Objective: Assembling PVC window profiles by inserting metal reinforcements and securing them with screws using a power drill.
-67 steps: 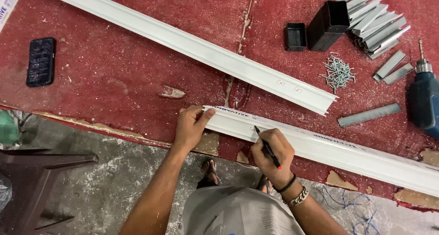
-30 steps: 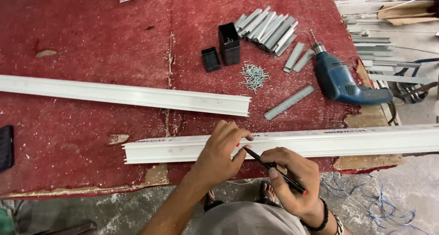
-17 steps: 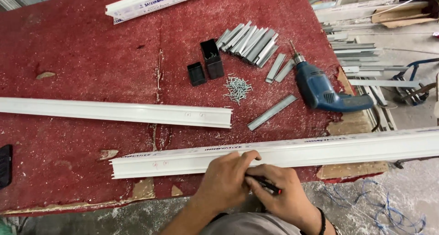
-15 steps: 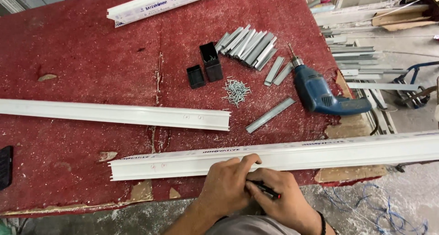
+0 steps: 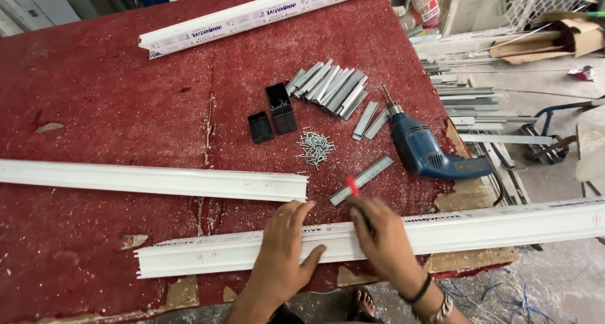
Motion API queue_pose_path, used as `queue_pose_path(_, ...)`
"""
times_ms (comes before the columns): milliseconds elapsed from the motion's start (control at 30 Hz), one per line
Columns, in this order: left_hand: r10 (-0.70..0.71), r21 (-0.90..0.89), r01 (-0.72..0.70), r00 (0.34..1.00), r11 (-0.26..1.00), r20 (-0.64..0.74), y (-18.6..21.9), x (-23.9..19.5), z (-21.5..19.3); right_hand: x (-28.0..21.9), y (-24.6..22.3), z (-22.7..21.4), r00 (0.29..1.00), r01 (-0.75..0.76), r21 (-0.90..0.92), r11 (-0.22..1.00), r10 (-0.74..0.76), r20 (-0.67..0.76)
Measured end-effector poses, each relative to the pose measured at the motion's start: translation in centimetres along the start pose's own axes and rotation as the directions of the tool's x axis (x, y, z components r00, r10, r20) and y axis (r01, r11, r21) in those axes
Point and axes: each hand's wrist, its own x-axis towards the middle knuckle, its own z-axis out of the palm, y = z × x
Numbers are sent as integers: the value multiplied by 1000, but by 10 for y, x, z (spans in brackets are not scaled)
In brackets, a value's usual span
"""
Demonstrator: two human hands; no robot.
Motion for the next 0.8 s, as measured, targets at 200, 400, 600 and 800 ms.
queue_pose_path(200, -134, 26, 133, 987, 991, 83, -60, -43, -6, 61, 24, 18, 977, -68, -339, 938, -5, -211)
queue_pose_path(400, -101, 65, 92, 984, 994, 150, -112, -74, 11, 98, 53, 47, 957, -225, -488, 843, 96, -275)
queue_pose_path(600, 1, 116, -33, 965, 993, 261, -120, -73, 11, 102, 77, 60, 958, -280, -625, 729, 164, -236)
queue_pose_path(800, -25, 127, -21, 936, 992, 351, -129, -77, 24, 105, 64, 60, 967, -251, -727, 639, 203, -155)
